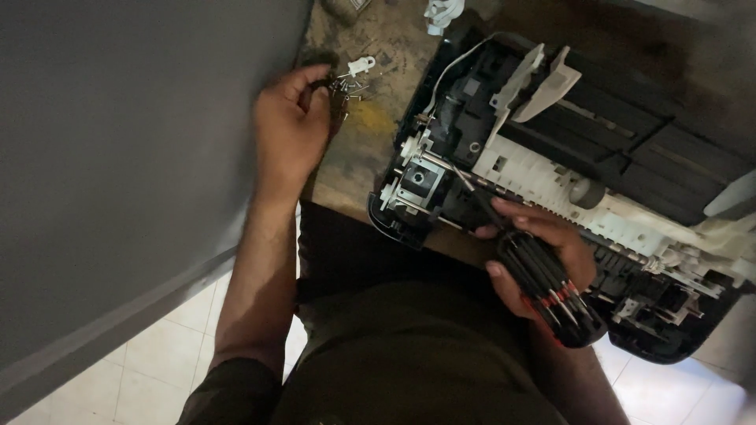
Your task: Using a screwdriver to remove fasteners and internal plastic components from a printer base.
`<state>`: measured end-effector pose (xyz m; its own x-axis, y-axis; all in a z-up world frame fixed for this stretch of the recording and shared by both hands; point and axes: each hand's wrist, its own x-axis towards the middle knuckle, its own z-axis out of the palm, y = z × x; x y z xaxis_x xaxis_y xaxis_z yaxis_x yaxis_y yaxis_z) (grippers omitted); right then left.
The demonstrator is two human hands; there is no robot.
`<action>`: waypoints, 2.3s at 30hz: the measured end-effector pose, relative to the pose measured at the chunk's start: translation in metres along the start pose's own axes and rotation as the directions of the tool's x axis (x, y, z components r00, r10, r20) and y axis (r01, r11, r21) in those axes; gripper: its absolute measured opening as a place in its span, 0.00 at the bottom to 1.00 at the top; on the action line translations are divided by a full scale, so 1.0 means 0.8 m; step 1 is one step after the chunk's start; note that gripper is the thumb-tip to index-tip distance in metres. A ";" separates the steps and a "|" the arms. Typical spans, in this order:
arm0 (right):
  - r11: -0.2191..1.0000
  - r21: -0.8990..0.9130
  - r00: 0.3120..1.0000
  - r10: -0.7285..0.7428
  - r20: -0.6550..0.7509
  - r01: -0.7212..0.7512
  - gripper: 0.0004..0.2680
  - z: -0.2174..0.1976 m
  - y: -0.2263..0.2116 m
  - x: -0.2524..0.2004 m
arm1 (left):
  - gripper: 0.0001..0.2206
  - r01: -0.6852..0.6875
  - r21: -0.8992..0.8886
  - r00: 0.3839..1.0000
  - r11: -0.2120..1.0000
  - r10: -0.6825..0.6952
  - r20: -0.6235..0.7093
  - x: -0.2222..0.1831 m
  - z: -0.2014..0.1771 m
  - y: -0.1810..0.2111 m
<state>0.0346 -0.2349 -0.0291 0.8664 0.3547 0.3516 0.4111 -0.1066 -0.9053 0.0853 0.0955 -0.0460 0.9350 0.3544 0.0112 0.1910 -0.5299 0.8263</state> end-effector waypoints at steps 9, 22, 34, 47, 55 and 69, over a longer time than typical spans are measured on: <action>0.986 0.039 0.987 -0.160 -0.030 0.161 0.17 0.001 0.018 0.003 | 0.11 0.399 -0.582 0.915 0.709 -0.345 0.208 -0.042 -0.028 0.003; 0.982 0.175 0.998 -0.063 -0.031 0.067 0.17 -0.012 0.016 -0.011 | 0.11 0.443 -0.704 0.870 0.555 -0.077 0.487 -0.100 0.019 0.058; 0.991 0.087 0.980 -0.083 -0.178 0.100 0.18 -0.033 0.016 -0.040 | 0.15 0.499 -0.640 0.807 0.585 -0.044 0.589 -0.121 0.071 0.099; 0.988 0.131 0.982 -0.055 -0.178 0.079 0.17 -0.032 0.014 -0.035 | 0.08 0.174 -0.453 0.860 0.874 0.089 0.503 -0.088 0.087 0.116; 0.979 0.194 0.962 -0.006 -0.273 0.061 0.16 -0.029 0.016 -0.044 | 0.07 -0.091 -0.336 0.888 0.938 0.229 0.398 -0.080 0.070 0.140; 0.907 0.420 0.943 0.176 -0.284 -0.042 0.17 -0.027 -0.011 -0.036 | 0.03 -0.492 -0.120 0.803 0.863 0.502 0.319 -0.069 0.097 0.109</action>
<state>0.0122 -0.2645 -0.0258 0.9694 0.0518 0.2401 0.2168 0.2786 -0.9356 0.0735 -0.0301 -0.0187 0.9426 -0.2275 0.2442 -0.3308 -0.5390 0.7746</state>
